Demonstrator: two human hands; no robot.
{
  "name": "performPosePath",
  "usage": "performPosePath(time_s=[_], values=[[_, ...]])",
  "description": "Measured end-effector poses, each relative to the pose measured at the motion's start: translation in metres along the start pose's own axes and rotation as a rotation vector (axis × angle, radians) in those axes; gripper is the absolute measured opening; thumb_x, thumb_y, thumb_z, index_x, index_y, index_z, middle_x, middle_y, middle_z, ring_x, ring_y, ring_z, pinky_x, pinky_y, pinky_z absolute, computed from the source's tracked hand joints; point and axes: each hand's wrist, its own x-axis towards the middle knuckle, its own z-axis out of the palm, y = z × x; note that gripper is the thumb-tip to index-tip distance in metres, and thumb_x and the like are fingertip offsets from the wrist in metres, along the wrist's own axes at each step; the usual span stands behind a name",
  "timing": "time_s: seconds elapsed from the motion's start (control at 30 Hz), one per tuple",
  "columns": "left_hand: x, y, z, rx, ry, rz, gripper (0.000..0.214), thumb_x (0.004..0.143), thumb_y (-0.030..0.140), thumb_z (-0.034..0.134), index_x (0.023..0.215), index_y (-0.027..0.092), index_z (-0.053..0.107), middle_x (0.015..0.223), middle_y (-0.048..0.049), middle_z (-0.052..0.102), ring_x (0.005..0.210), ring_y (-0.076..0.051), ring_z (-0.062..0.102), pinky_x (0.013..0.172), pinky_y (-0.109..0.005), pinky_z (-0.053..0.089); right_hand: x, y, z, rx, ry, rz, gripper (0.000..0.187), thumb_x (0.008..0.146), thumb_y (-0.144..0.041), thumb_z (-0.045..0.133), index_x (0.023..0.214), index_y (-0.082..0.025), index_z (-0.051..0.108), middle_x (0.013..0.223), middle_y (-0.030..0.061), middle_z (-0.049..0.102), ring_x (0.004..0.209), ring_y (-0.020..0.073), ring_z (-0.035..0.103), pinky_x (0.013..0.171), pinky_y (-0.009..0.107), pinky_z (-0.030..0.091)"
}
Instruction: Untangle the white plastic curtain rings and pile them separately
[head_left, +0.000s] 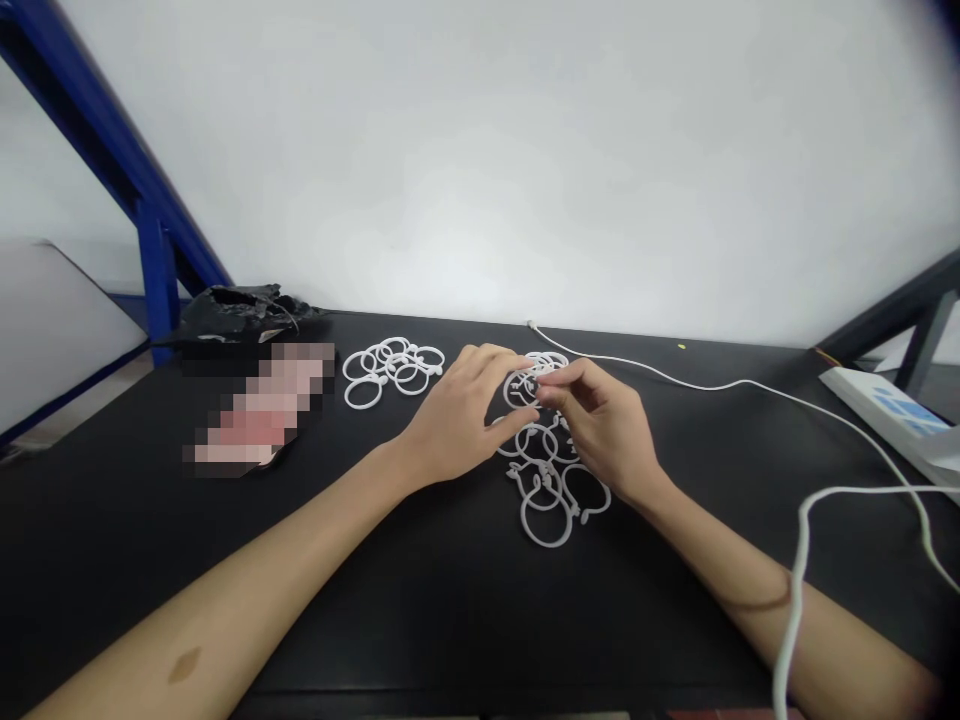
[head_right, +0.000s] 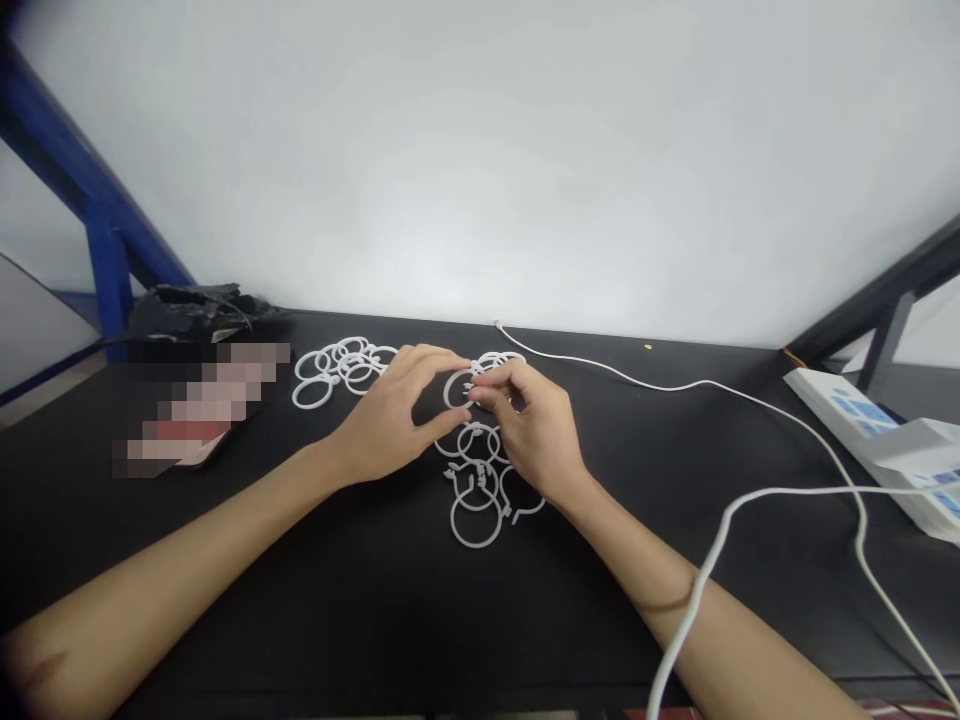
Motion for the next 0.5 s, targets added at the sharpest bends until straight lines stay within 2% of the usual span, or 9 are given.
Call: performPosePath(time_s=[0.07, 0.23, 0.33, 0.43, 0.5], values=[[0.0, -0.001, 0.002, 0.079, -0.016, 0.041, 0.041, 0.094, 0.042, 0.055, 0.129, 0.02, 0.051, 0.123, -0.0074, 0.061, 0.11, -0.023, 0.051, 0.096, -0.04, 0.043, 0.0, -0.001, -0.002, -0.02, -0.035, -0.03, 0.007, 0.087, -0.026, 0.062, 0.082, -0.021, 0.065, 0.079, 0.0006, 0.071, 0.072, 0.0149, 0.065, 0.069, 0.029, 0.051], [0.001, 0.0, 0.003, 0.214, -0.065, 0.102, 0.037, 0.095, 0.045, 0.051, 0.122, 0.019, 0.057, 0.118, -0.0067, 0.065, 0.105, -0.023, 0.053, 0.092, -0.04, 0.044, 0.0, -0.004, -0.005, 0.001, -0.093, -0.057, 0.008, 0.087, -0.023, 0.061, 0.079, -0.021, 0.063, 0.08, 0.0002, 0.072, 0.074, 0.0151, 0.068, 0.068, 0.028, 0.052], [-0.003, 0.0, -0.004, 0.231, -0.052, 0.122, 0.038, 0.095, 0.045, 0.05, 0.121, 0.019, 0.056, 0.117, -0.0065, 0.065, 0.104, -0.023, 0.054, 0.092, -0.039, 0.043, -0.001, -0.006, -0.003, -0.005, -0.106, -0.078, 0.007, 0.085, -0.027, 0.067, 0.091, -0.022, 0.066, 0.086, 0.0006, 0.072, 0.077, 0.0153, 0.068, 0.073, 0.029, 0.053], [-0.014, -0.009, -0.019, 0.302, 0.006, 0.062, 0.035, 0.095, 0.042, 0.051, 0.121, 0.02, 0.056, 0.115, -0.007, 0.064, 0.104, -0.023, 0.054, 0.095, -0.041, 0.042, -0.001, -0.006, 0.0, -0.068, -0.127, -0.101, 0.029, 0.082, -0.029, 0.071, 0.109, -0.022, 0.063, 0.093, 0.0025, 0.071, 0.081, 0.0161, 0.067, 0.079, 0.032, 0.054], [-0.023, -0.021, -0.031, 0.394, 0.04, -0.068, 0.032, 0.095, 0.04, 0.05, 0.12, 0.021, 0.057, 0.114, -0.0077, 0.063, 0.106, -0.026, 0.052, 0.094, -0.043, 0.042, -0.001, -0.004, 0.001, -0.138, -0.132, -0.125, 0.027, 0.084, -0.028, 0.069, 0.109, -0.021, 0.062, 0.093, 0.0036, 0.07, 0.082, 0.0167, 0.067, 0.078, 0.033, 0.054]])
